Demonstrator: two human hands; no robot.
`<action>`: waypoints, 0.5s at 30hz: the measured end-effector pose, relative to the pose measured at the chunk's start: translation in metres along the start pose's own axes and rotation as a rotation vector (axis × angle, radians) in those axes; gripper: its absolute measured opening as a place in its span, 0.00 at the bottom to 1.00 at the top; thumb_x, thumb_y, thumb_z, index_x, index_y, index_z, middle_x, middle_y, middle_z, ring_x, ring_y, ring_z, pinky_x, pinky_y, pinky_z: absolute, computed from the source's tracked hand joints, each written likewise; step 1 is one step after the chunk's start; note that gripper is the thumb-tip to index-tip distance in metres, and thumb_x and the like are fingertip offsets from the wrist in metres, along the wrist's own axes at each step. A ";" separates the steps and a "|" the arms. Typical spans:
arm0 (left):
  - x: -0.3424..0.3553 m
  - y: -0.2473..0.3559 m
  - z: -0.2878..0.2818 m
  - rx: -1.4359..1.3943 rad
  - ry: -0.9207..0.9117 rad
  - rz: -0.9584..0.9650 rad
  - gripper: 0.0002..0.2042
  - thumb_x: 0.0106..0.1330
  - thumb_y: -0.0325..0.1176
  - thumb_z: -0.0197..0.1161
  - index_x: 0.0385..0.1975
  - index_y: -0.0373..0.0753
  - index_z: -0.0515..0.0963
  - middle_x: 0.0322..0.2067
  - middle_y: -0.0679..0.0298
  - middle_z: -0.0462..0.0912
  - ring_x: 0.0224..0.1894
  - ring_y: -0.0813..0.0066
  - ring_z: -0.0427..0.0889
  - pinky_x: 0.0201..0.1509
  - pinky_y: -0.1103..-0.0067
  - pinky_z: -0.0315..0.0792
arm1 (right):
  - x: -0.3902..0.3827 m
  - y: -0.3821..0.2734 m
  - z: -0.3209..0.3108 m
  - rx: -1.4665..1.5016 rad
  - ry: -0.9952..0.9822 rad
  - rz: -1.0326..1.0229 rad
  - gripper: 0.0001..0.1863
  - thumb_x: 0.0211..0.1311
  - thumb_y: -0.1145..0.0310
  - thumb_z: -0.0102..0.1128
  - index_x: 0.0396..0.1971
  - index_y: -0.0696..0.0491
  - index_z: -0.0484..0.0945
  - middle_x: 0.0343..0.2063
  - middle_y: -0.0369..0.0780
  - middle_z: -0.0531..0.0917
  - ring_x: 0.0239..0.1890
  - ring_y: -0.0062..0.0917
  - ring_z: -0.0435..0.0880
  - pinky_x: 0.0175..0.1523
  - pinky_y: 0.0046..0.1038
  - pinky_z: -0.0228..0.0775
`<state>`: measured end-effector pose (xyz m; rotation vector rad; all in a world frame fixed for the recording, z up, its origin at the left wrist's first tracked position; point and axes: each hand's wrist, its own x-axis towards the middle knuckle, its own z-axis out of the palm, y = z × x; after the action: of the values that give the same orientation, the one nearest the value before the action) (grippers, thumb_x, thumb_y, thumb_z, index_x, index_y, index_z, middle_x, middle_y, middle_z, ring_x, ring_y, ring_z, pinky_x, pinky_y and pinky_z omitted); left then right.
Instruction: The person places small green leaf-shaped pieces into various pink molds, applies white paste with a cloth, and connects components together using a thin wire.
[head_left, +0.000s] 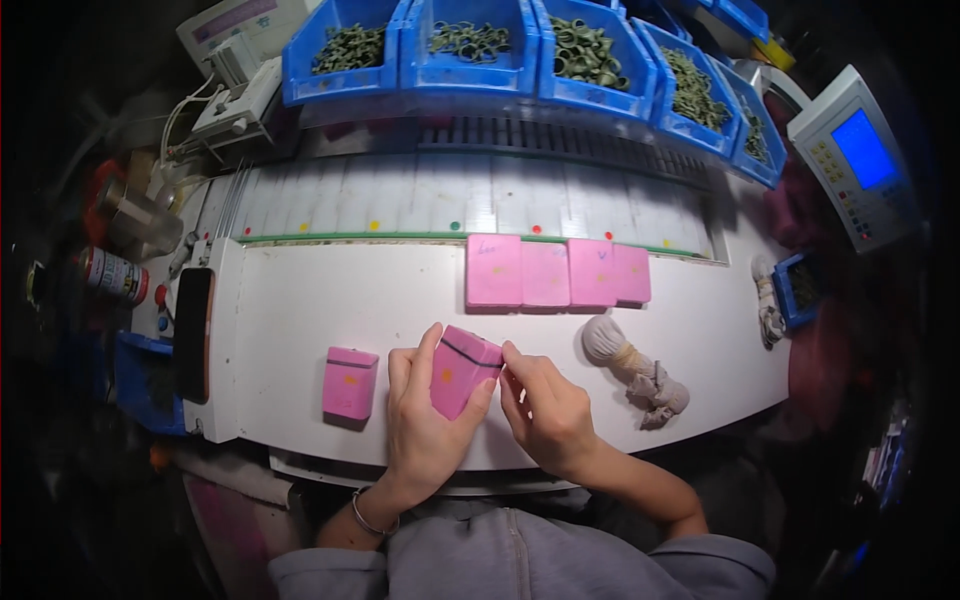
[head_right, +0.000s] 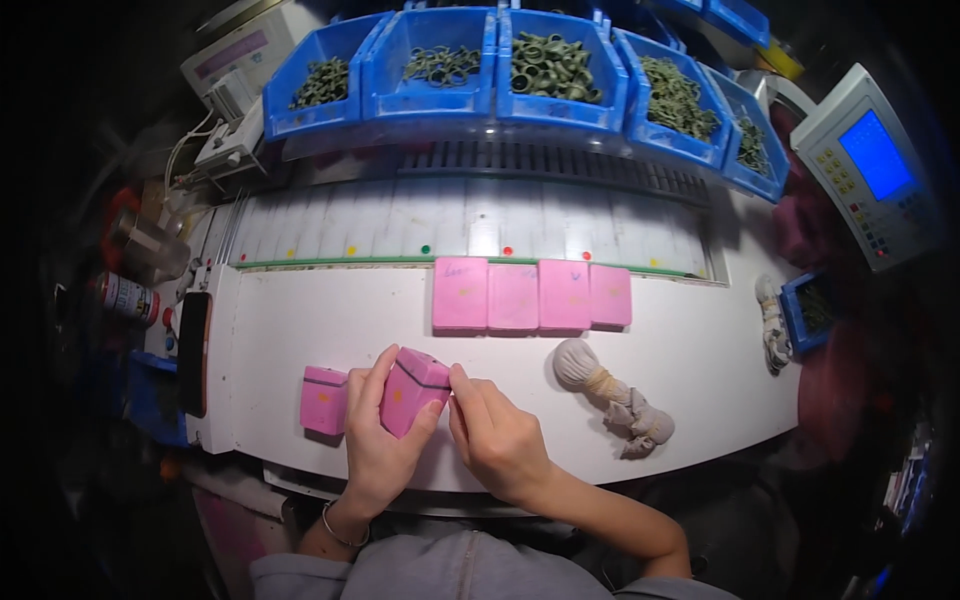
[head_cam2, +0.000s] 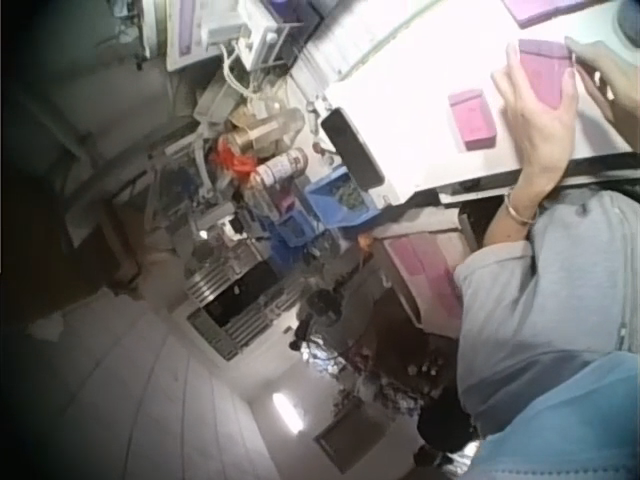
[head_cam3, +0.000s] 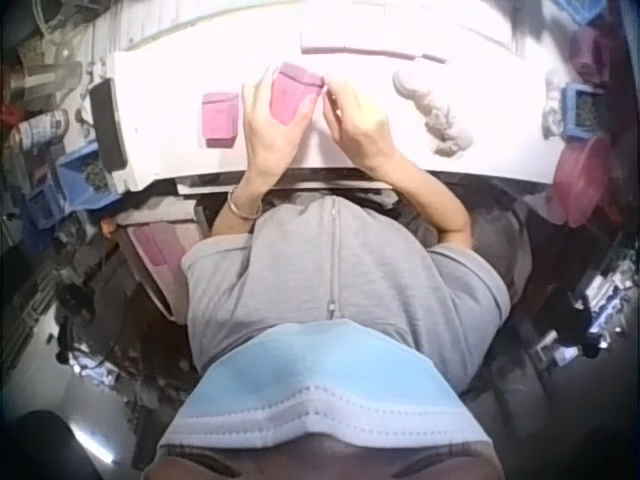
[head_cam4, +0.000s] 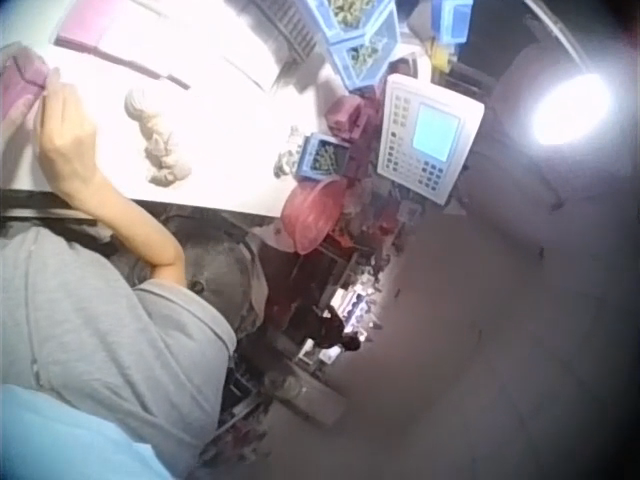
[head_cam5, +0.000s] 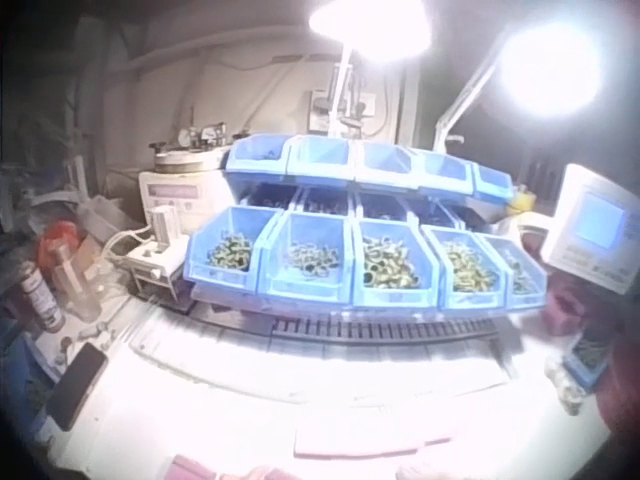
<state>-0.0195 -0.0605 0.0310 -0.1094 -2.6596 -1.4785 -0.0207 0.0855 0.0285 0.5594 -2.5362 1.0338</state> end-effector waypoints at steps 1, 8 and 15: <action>-0.001 0.002 0.004 -0.009 -0.007 -0.012 0.30 0.52 0.34 0.66 0.55 0.30 0.64 0.38 0.54 0.67 0.39 0.61 0.72 0.42 0.72 0.69 | 0.000 0.001 -0.003 0.001 -0.001 0.006 0.17 0.50 0.78 0.58 0.42 0.65 0.71 0.21 0.41 0.73 0.20 0.28 0.75 0.22 0.25 0.68; -0.001 0.015 0.013 0.017 0.002 0.056 0.31 0.47 0.31 0.67 0.52 0.29 0.65 0.34 0.56 0.65 0.34 0.64 0.71 0.37 0.73 0.69 | -0.004 0.012 -0.016 -0.231 -0.044 -0.106 0.19 0.47 0.78 0.55 0.42 0.66 0.71 0.21 0.40 0.71 0.19 0.27 0.73 0.20 0.24 0.66; -0.002 0.022 0.012 0.067 -0.063 0.042 0.30 0.45 0.32 0.67 0.50 0.31 0.67 0.32 0.57 0.64 0.33 0.64 0.71 0.35 0.73 0.69 | 0.000 0.028 -0.023 -0.196 -0.056 -0.170 0.17 0.45 0.79 0.54 0.39 0.64 0.71 0.20 0.39 0.69 0.19 0.27 0.72 0.21 0.25 0.66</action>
<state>-0.0161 -0.0388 0.0428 -0.2093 -2.7351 -1.3949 -0.0303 0.1209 0.0278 0.7410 -2.5478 0.7108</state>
